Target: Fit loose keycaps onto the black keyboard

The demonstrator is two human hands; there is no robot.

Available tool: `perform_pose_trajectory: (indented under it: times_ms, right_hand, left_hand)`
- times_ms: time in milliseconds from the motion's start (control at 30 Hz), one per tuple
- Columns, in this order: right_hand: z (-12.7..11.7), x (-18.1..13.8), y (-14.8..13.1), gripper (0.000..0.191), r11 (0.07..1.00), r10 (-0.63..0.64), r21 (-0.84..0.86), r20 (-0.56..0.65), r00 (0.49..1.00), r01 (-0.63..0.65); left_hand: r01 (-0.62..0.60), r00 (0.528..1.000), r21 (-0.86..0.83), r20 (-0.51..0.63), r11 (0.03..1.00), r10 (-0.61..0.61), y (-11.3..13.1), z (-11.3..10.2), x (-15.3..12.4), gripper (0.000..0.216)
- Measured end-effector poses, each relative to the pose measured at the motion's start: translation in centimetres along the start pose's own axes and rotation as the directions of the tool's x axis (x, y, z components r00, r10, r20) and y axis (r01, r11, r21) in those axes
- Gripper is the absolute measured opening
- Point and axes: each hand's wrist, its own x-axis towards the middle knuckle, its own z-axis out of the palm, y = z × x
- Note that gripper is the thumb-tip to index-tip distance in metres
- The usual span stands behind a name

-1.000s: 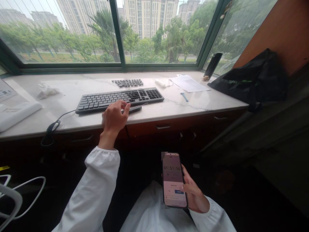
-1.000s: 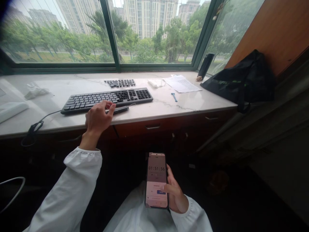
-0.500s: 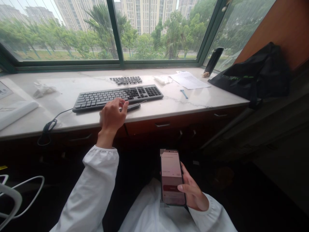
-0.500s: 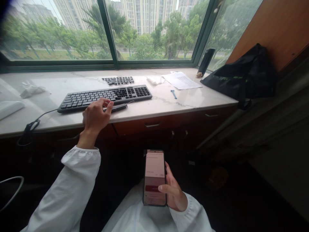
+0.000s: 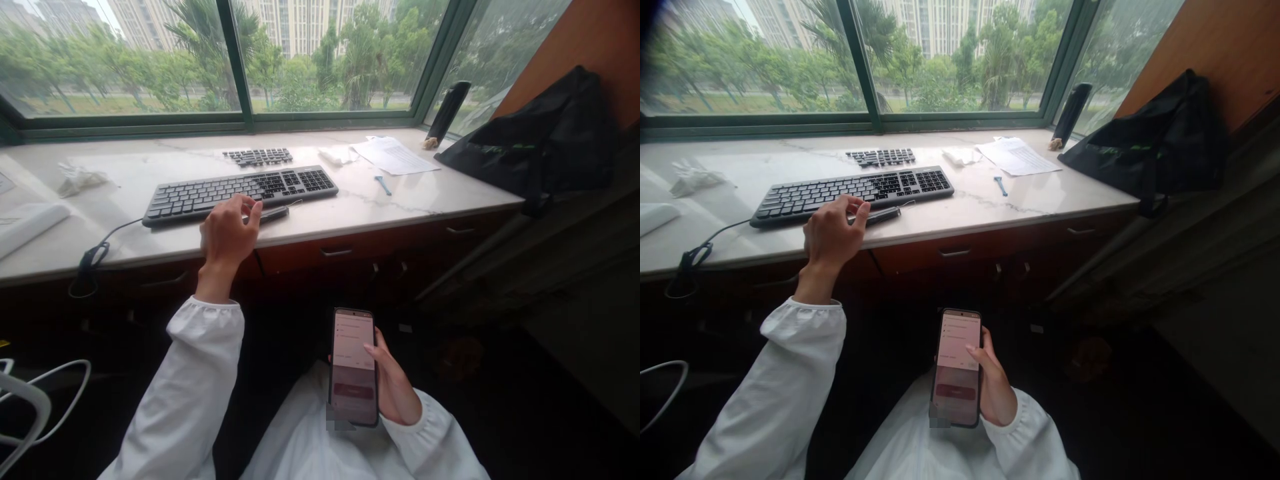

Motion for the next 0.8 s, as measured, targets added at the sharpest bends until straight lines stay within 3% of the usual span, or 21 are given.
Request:
perform_pose_trajectory:
  times_ms: [267, 600, 800]
  right_hand:
    - [-1.2, 1.0, 1.2, 0.056, 1.0, 0.025, 0.006, -0.148, 0.989, -0.025]
    - [-1.1, 1.1, 1.3, 0.038, 0.998, 0.023, 0.052, -0.11, 0.994, -0.018]
    - [-1.2, 0.8, 1.5, 0.064, 0.997, 0.058, 0.047, -0.097, 0.994, -0.053]
  left_hand:
    - [-0.001, 1.0, -0.012, 0.005, 1.0, 0.002, -0.1, 0.1, 0.0, 0.03]
    - [0.007, 1.0, 0.008, 0.001, 1.0, -0.008, -0.1, 0.2, 0.0, 0.03]
    - [0.025, 1.0, 0.032, 0.0, 0.999, -0.025, 0.1, 0.0, 0.0, 0.031]
